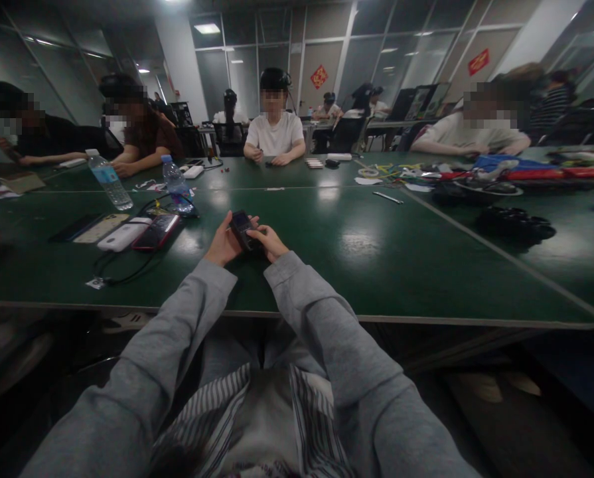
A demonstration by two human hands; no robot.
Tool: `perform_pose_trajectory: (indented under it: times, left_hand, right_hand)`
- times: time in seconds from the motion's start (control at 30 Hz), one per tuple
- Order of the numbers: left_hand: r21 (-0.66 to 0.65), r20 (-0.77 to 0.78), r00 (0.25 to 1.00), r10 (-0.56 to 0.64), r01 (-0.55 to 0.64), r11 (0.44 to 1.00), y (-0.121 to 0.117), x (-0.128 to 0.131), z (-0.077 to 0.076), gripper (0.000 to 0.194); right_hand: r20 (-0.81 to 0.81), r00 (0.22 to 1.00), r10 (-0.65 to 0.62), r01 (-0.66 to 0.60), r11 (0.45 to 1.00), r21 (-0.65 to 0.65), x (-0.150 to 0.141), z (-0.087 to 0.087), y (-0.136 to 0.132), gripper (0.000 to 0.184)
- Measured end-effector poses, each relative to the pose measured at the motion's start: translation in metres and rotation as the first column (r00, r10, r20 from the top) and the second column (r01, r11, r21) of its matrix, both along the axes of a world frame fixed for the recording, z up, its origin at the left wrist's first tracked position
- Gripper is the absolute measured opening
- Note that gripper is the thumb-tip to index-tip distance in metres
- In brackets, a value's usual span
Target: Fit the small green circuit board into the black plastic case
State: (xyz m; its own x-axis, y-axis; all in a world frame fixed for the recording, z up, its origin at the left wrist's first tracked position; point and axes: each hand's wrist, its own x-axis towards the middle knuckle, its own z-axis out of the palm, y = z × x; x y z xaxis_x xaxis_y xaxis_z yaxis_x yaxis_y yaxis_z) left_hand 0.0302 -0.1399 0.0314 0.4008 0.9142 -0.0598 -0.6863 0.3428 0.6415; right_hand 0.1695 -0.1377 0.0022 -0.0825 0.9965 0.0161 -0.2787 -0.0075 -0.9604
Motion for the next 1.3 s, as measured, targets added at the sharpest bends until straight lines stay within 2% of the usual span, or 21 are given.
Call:
perform_pose_trajectory:
  times: [0.2,0.47,0.8,1.3]
  left_hand:
    - [0.010,-0.003,0.999,-0.039,0.039,0.999,0.004,0.001,-0.003,0.049]
    - [0.002,-0.035,0.996,-0.081,0.082,0.997,0.007,0.001,-0.008,0.055]
    - [0.001,-0.055,0.992,-0.114,0.114,0.993,0.005,0.003,-0.009,0.058]
    - [0.005,-0.030,0.996,-0.089,0.089,0.996,0.009,0.001,-0.015,0.057]
  right_hand:
    - [-0.103,0.995,-0.011,0.011,1.000,-0.003,-0.001,0.003,-0.004,0.055]
    - [-0.143,0.989,-0.031,0.035,0.999,0.028,-0.003,0.001,-0.003,0.056]
    - [-0.131,0.991,-0.023,0.032,0.997,0.073,-0.002,0.000,-0.003,0.051]
    - [-0.051,0.998,-0.029,0.032,0.999,0.044,-0.003,-0.001,-0.002,0.051]
